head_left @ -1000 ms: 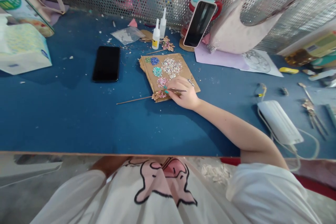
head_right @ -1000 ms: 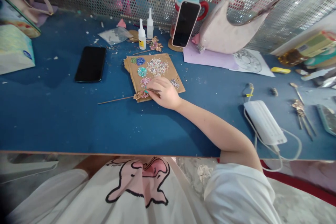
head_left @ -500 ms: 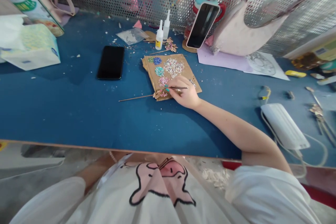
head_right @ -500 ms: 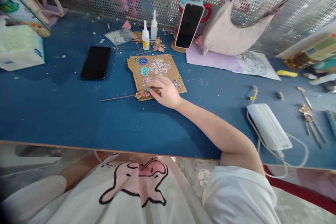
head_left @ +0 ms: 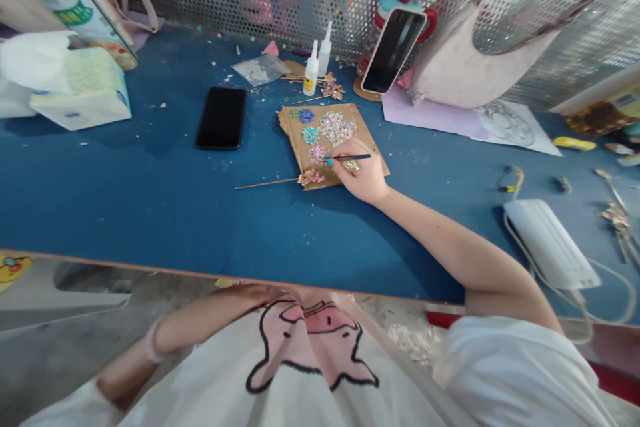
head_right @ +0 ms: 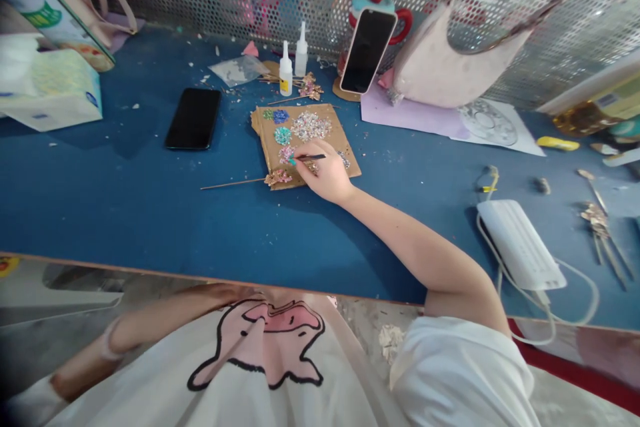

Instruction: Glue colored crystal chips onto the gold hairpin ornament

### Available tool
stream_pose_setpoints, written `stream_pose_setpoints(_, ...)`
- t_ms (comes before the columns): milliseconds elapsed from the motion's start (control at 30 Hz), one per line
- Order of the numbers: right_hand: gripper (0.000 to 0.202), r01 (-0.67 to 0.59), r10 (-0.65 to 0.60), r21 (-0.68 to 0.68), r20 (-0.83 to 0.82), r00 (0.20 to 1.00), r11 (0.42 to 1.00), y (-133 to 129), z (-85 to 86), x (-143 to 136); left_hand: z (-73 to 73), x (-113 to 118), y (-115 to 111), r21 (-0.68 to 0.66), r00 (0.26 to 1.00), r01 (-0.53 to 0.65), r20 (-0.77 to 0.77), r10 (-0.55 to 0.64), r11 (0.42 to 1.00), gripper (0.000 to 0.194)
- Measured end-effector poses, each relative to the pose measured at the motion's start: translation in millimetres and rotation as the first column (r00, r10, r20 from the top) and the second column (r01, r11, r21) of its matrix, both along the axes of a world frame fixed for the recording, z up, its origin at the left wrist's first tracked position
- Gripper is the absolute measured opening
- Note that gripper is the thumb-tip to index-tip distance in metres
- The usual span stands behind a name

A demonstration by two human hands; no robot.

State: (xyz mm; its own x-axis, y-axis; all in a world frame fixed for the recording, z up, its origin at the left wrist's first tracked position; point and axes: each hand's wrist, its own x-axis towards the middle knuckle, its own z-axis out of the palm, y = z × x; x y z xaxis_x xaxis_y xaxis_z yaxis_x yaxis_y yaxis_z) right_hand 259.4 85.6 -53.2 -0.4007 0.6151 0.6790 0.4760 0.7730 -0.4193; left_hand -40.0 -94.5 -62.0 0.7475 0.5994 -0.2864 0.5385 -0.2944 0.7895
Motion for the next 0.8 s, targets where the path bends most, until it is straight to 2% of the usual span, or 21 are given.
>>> stream_pose_setpoints(33,0.011,0.012,-0.012,-0.006,-0.016,1.000,1.000,0.6,-0.3,0.5,8.8,-12.4,0.2,-0.072,0.997,0.078,-0.001,-0.079,0.994,0.030)
stream_pose_setpoints(67,0.010,0.025,-0.025,-0.012,-0.031,0.999,1.000,1.3,-0.7,1.0,19.7,-23.7,1.5,-0.121,0.994,0.102,-0.010,-0.104,0.987,0.033)
stream_pose_setpoints(167,0.010,0.061,-0.063,-0.033,-0.068,0.996,0.998,3.6,-2.2,2.4,58.6,-41.7,14.6,-0.149,0.980,0.199,0.007,-0.200,0.969,0.031)
stream_pose_setpoints(233,0.011,0.077,-0.081,-0.046,-0.083,0.993,0.996,4.8,-3.3,3.0,80.1,-36.3,34.0,-0.064,0.967,0.256,0.008,-0.256,0.964,0.030)
stream_pose_setpoints(300,0.014,0.090,-0.095,-0.056,-0.088,0.992,0.994,5.2,-4.1,3.2,90.0,-20.3,62.5,0.181,0.980,0.194,-0.080,-0.183,0.964,0.030)
stream_pose_setpoints(333,0.019,0.095,-0.100,-0.060,-0.089,0.991,0.994,5.0,-4.3,3.4,89.9,-10.6,79.0,0.377,0.985,0.157,-0.132,-0.115,0.913,0.030)
stream_pose_setpoints(367,0.025,0.099,-0.104,-0.063,-0.091,0.990,0.993,4.5,-4.3,3.6,86.7,-1.1,96.0,0.569,0.980,0.120,-0.201,-0.004,0.814,0.034)
stream_pose_setpoints(400,0.032,0.102,-0.108,-0.066,-0.094,0.990,0.993,3.8,-4.1,4.0,81.2,7.4,112.5,0.701,0.955,0.115,-0.273,0.115,0.704,0.039)
stream_pose_setpoints(433,0.038,0.105,-0.111,-0.069,-0.099,0.989,0.992,3.0,-3.6,4.6,74.2,14.3,127.5,0.730,0.943,0.117,-0.295,0.155,0.674,0.041)
stream_pose_setpoints(500,0.048,0.107,-0.115,-0.075,-0.117,0.987,0.991,2.0,-1.8,7.1,59.1,22.2,150.1,0.729,0.935,0.145,-0.322,0.148,0.669,0.037)
stream_pose_setpoints(600,0.058,0.116,-0.129,-0.086,-0.163,0.978,0.990,7.0,3.7,16.2,42.0,23.0,164.3,0.740,0.934,0.140,-0.320,0.161,0.658,0.032)
stream_pose_setpoints(733,0.060,0.184,-0.213,-0.137,-0.234,0.949,0.973,33.3,16.3,45.4,34.3,19.6,166.1,0.737,0.941,0.148,-0.310,0.136,0.660,0.028)
stream_pose_setpoints(800,0.060,0.249,-0.292,-0.230,-0.181,0.939,0.941,50.7,23.0,66.9,33.0,19.0,167.1,0.734,0.948,0.147,-0.295,0.117,0.664,0.028)
